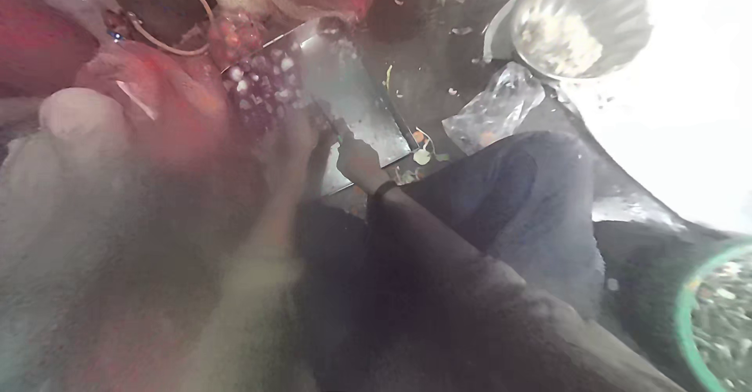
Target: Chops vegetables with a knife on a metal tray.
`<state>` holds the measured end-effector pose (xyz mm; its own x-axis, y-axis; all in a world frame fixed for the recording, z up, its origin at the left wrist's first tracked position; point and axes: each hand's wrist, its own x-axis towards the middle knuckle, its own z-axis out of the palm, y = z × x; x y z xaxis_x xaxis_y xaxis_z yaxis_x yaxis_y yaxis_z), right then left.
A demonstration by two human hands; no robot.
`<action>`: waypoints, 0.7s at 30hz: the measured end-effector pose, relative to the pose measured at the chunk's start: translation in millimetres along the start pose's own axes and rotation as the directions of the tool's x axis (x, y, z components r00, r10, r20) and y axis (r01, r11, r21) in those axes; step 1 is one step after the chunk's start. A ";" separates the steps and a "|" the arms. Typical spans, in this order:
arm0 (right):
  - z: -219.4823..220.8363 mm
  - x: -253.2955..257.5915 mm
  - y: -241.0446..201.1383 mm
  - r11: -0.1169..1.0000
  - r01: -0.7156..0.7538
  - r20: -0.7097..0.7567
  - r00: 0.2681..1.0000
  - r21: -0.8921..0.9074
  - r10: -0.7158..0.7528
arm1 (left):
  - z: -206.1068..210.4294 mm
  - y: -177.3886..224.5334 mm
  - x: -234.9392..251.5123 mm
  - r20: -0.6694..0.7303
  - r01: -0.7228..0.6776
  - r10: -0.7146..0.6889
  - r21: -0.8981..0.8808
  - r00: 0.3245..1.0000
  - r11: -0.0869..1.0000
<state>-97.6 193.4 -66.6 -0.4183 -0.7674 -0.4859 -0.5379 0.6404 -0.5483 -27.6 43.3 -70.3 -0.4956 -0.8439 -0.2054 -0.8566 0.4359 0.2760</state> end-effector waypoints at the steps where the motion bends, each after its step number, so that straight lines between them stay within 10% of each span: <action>1: 3.0 7.7 -1.7 1.000 -0.007 -0.001 1.000 -0.020 0.007 | -2.8 0.8 -1.0 -0.001 -0.003 0.003 0.009 1.000 1.000; 21: 11.8 22.0 12.3 0.999 0.044 -0.030 0.999 -0.010 -0.044 | -1.3 -2.0 11.1 0.038 -0.003 -0.001 0.108 0.999 0.994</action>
<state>-104.8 184.7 -92.0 -0.4156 -0.7956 -0.4407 -0.5631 0.6056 -0.5623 -31.2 32.6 -71.9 -0.4997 -0.8320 -0.2409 -0.8656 0.4696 0.1738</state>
